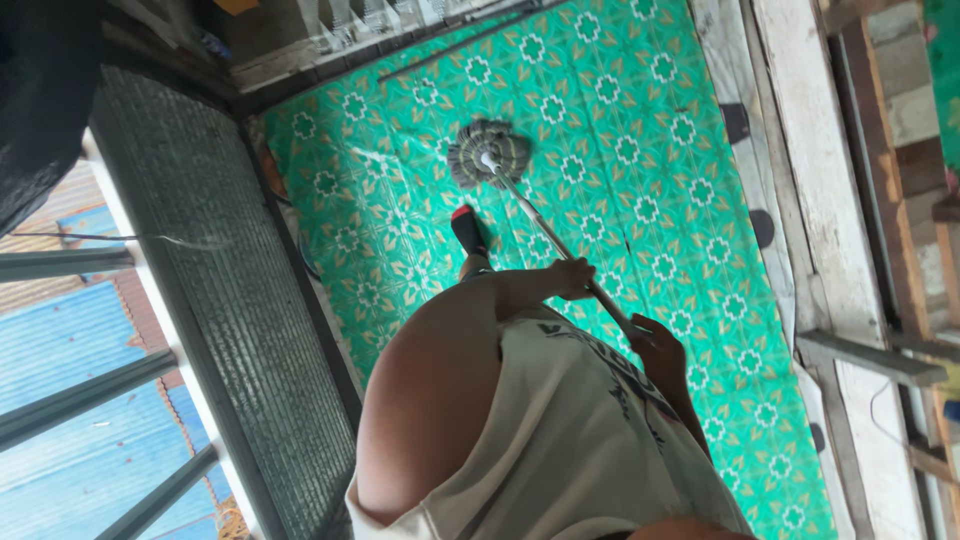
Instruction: The person cleans the floor by hand using a mop, moving it across the patterned tiles.
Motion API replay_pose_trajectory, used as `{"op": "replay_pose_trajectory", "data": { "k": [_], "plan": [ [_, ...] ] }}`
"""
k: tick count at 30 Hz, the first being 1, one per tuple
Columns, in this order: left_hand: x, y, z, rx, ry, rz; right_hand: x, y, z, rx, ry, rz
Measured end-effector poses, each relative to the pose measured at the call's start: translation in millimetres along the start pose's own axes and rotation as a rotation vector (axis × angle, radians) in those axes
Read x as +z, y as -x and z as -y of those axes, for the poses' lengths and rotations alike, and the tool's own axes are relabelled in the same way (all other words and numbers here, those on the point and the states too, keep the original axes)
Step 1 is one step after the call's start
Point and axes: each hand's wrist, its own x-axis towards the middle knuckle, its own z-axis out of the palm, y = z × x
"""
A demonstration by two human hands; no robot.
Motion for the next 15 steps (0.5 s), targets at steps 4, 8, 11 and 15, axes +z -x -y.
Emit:
{"op": "replay_pose_trajectory", "data": {
  "k": [4, 8, 11, 15],
  "plan": [
    [-38, 15, 65, -0.203, 0.025, -0.123, 43, -67, 55, 0.355, 0.055, 0.219],
    [-78, 34, 131, -0.294, 0.145, -0.316, 79, -144, 117, -0.604, 0.411, 0.193],
    [-99, 52, 170, -0.303, 0.214, -0.499, 103, -189, 166, -0.677, 0.366, 0.358],
    [-115, 74, 204, -0.276, 0.262, -0.708, 134, -225, 231, -0.615, 0.463, 0.469]
  ]
}}
